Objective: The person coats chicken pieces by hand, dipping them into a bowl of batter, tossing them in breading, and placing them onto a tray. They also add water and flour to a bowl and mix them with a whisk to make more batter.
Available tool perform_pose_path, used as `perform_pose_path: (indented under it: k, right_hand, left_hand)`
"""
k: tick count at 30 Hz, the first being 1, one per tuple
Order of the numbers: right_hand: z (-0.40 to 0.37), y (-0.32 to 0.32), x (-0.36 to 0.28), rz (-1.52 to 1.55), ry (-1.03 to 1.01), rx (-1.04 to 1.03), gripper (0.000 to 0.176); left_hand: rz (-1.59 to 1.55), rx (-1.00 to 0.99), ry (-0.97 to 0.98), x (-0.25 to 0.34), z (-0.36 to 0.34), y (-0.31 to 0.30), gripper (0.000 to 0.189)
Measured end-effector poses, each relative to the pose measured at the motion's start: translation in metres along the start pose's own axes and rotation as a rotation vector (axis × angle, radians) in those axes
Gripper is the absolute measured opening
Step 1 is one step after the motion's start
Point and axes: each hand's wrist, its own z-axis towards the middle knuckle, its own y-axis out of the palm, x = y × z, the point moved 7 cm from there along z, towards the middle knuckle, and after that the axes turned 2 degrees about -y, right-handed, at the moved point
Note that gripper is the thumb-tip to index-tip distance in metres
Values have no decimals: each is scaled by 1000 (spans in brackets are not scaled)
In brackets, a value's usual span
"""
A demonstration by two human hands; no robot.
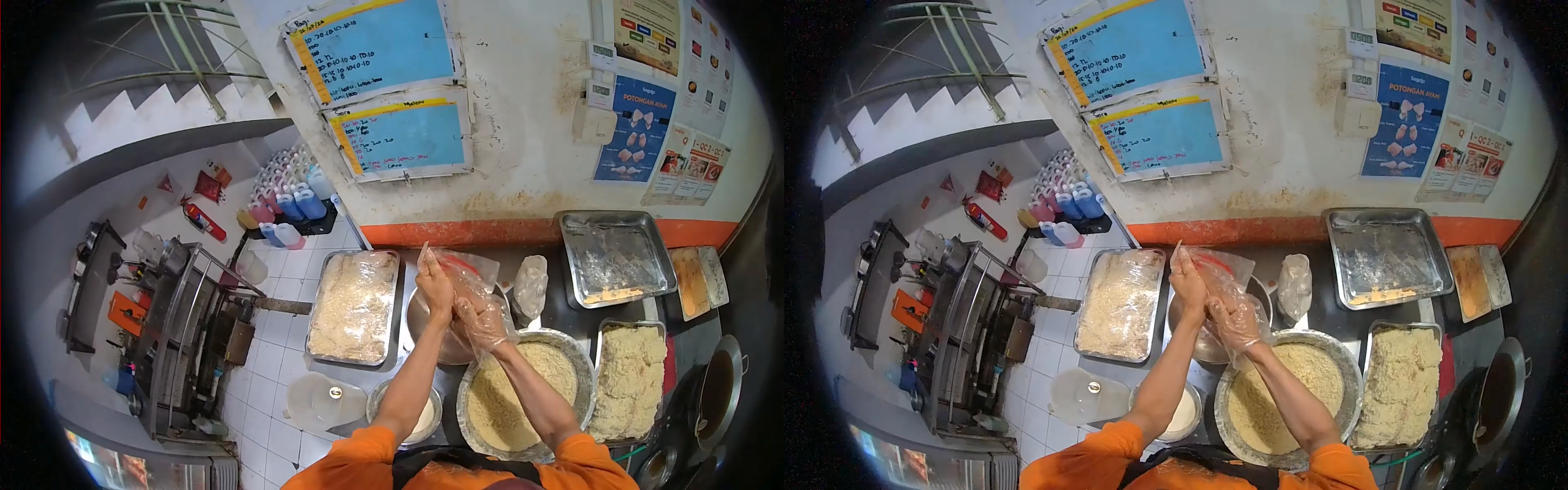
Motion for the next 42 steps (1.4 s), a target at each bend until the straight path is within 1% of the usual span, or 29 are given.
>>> perform_pose_path:
  k: [1,2,4,6,8,9,11,12,14,15,16,18,20,22,23,24,26,28,29,31,32,34,35,36,37,38,39,40,42]
  right_hand:
    - [0,-3,-7,-108,-113,41,30]
    - [0,-4,-8,-107,-120,39,30]
    - [-8,-7,-9,266,52,38,24]
    - [-10,-3,3,319,125,17,23]
    - [-11,3,19,418,264,-8,22]
    - [-12,6,17,411,260,-15,22]
    - [-18,7,19,407,395,125,21]
    - [-17,11,17,404,386,133,21]
    - [-14,1,-19,42,-79,293,24]
    - [-16,2,-27,13,-138,344,28]
    - [-17,1,-37,12,-141,356,28]
    - [-23,-2,-55,151,-154,359,30]
    - [-28,-5,-54,135,-158,369,30]
    - [-34,-6,-53,153,-23,346,28]
    - [-33,-4,-34,155,-27,341,28]
    - [-33,0,1,79,-38,333,25]
    - [-33,-2,0,3,-49,318,24]
    - [-27,-11,-75,-80,-304,228,19]
    - [-23,-12,-72,-81,-304,228,19]
    - [-26,-12,-76,-240,-560,238,22]
    - [-30,-18,-70,-237,-554,236,22]
    - [-21,-18,-47,-221,-189,16,19]
    - [-22,-27,-63,-365,-223,33,24]
    - [-19,-28,-69,-363,-226,28,24]
    - [-17,-32,-73,-278,-205,124,26]
    - [-18,-34,-75,-191,-176,217,29]
    - [-13,-27,-71,81,-209,280,33]
    - [-9,-20,-65,86,-206,279,33]
    - [-2,-7,-45,411,-140,216,25]
  left_hand:
    - [-2,3,8,1,3,-1,46]
    - [-69,-20,-64,-6,4,-1,46]
    - [-134,-35,-144,-18,4,-1,46]
    - [-249,2,-127,-22,6,-3,43]
    - [-264,-8,-167,0,-5,-7,42]
    - [-281,-27,-206,16,-12,-6,41]
    - [-381,-28,-261,27,-15,1,38]
    - [-388,-36,-256,23,-10,4,38]
    - [-383,57,-143,19,2,-3,37]
    - [-390,-22,-199,22,3,-1,39]
    - [-391,-34,-196,23,3,1,39]
    - [-278,35,-19,35,3,-5,40]
    - [-326,14,-118,29,1,-4,41]
    - [-158,42,-14,33,4,-7,42]
    - [-159,47,-10,33,6,-7,42]
    - [-165,21,-76,31,5,-5,42]
    - [-172,1,-143,24,5,-6,42]
    - [-146,-18,-64,20,11,-6,43]
    - [-147,-18,-64,18,13,-5,43]
    - [-148,-15,29,24,15,-6,44]
    - [-142,-14,24,22,14,-8,44]
    - [-205,-34,-96,22,17,-9,42]
    - [-208,-26,-92,27,19,-9,42]
    - [-368,-41,-209,25,18,-8,40]
    - [-525,-58,-328,24,16,-7,38]
    - [-517,-53,-334,28,14,-9,38]
    - [-661,-112,-414,32,12,-3,39]
    - [-806,-174,-489,34,12,3,41]
    - [-842,-176,-411,35,16,5,42]
